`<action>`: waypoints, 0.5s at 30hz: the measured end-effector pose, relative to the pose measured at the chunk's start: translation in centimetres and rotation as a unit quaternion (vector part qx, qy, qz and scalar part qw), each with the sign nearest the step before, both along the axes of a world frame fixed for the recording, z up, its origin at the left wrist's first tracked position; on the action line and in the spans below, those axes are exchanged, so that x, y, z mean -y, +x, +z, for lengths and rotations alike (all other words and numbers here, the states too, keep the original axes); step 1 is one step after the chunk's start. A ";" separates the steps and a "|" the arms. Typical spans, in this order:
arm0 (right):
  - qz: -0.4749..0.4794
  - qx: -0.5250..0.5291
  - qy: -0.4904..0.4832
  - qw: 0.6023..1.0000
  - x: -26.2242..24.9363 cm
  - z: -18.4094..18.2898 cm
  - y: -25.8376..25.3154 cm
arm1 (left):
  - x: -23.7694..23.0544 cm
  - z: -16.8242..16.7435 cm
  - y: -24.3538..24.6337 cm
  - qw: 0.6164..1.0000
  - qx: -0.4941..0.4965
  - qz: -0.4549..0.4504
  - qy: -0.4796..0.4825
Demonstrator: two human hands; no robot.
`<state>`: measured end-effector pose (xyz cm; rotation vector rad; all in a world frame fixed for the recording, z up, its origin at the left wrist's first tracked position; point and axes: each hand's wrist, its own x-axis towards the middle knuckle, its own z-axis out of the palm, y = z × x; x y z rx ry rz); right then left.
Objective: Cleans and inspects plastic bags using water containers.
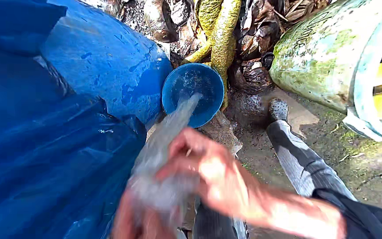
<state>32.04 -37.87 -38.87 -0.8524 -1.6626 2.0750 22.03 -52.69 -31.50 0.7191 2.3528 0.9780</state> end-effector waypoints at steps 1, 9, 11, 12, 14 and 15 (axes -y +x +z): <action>0.007 0.045 0.010 0.999 -0.1 -3.0 -0.1 | -0.7 -3.1 0.1 1.000 -0.001 0.008 -0.027; 0.149 0.313 -0.013 0.938 0.4 -29.6 -4.1 | -3.0 -31.7 -1.8 0.971 0.068 0.031 -0.227; 0.193 0.338 0.008 0.921 0.3 -34.2 -5.2 | -3.6 -36.3 -2.0 0.963 0.129 0.005 -0.237; 0.200 0.341 0.006 0.918 0.4 -36.1 -5.6 | -3.8 -37.8 -1.9 0.953 0.176 -0.018 -0.246; 0.202 0.364 -0.012 0.909 0.5 -38.5 -6.5 | -4.1 -41.9 -1.7 0.944 0.206 -0.034 -0.255; 0.208 0.384 -0.022 0.899 0.4 -38.9 -7.0 | -4.3 -43.1 -1.8 0.935 0.200 -0.055 -0.289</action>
